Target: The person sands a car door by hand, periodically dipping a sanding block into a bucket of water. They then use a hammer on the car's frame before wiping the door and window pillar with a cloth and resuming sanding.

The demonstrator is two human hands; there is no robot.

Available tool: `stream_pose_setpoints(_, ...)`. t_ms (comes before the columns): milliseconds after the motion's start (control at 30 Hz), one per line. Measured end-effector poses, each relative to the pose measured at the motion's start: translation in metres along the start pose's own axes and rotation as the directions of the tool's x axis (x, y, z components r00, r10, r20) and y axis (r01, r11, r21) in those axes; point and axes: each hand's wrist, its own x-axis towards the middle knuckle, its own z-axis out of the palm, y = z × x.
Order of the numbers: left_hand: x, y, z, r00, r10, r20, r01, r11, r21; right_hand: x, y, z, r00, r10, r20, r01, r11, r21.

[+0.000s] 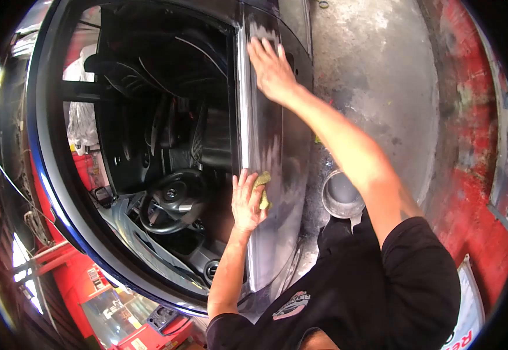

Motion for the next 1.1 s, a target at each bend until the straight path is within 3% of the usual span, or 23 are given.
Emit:
stream_pose_setpoints(100,0.000,0.000,-0.002,0.999,-0.018,0.042,0.017,1.000,0.017,-0.082,-0.042,-0.003,0.996,-0.021,0.091,0.007,0.988,0.152)
stream_pose_setpoints(167,0.000,0.000,-0.001,0.999,-0.015,0.037,0.015,1.000,0.012,-0.087,-0.041,-0.009,0.987,-0.054,0.153,0.036,0.993,0.115)
stream_pose_setpoints(233,0.001,-0.004,-0.001,0.999,-0.013,0.040,0.012,1.000,0.009,-0.042,-0.013,-0.005,0.993,-0.098,0.064,0.095,0.994,0.047)
stream_pose_setpoints(267,0.001,-0.004,0.000,0.999,-0.013,0.040,0.013,1.000,0.008,-0.008,0.001,-0.011,0.992,-0.086,0.093,0.094,0.992,-0.090)
stream_pose_setpoints(367,-0.001,-0.001,-0.002,0.999,-0.014,0.040,0.014,1.000,-0.001,0.048,0.026,-0.003,0.999,-0.026,0.044,0.031,0.991,-0.130)
stream_pose_setpoints(433,0.001,0.000,-0.002,0.998,-0.023,0.061,0.023,1.000,0.013,0.011,0.008,0.003,1.000,-0.008,-0.030,0.011,0.997,0.077)
stream_pose_setpoints(500,0.002,0.000,-0.003,0.998,-0.020,0.055,0.019,1.000,0.014,-0.048,-0.016,0.009,0.999,-0.044,-0.007,0.044,0.975,0.216)
stream_pose_setpoints(567,0.002,0.001,-0.003,0.998,-0.017,0.058,0.016,1.000,0.019,-0.059,-0.020,0.005,0.996,-0.050,0.072,0.032,0.973,0.227)
stream_pose_setpoints(700,0.001,-0.001,-0.001,0.997,-0.026,0.070,0.025,0.999,0.025,0.049,0.028,0.020,0.999,0.009,-0.045,-0.002,0.988,0.157)
stream_pose_setpoints(767,-0.002,-0.001,-0.002,0.996,-0.021,0.085,0.018,0.999,0.042,0.051,0.023,0.025,0.995,0.050,-0.081,-0.035,0.983,0.178)
stream_pose_setpoints(867,-0.002,-0.002,0.000,0.998,-0.011,0.055,0.010,1.000,0.026,-0.021,-0.018,0.014,0.995,0.064,0.071,-0.084,0.941,0.327)
stream_pose_setpoints(933,-0.001,-0.002,0.000,0.998,-0.015,0.065,0.014,1.000,0.018,-0.050,-0.023,0.018,0.998,-0.019,0.064,-0.001,0.953,0.303)
stream_pose_setpoints(1067,-0.003,0.000,0.002,0.997,-0.030,0.064,0.029,0.999,0.014,0.038,0.021,0.016,0.999,0.019,-0.031,-0.011,0.971,0.240)
stream_pose_setpoints(1100,-0.004,-0.001,0.003,0.998,-0.025,0.066,0.023,0.999,0.035,0.060,0.031,0.017,0.999,0.034,0.008,-0.035,0.975,0.218)
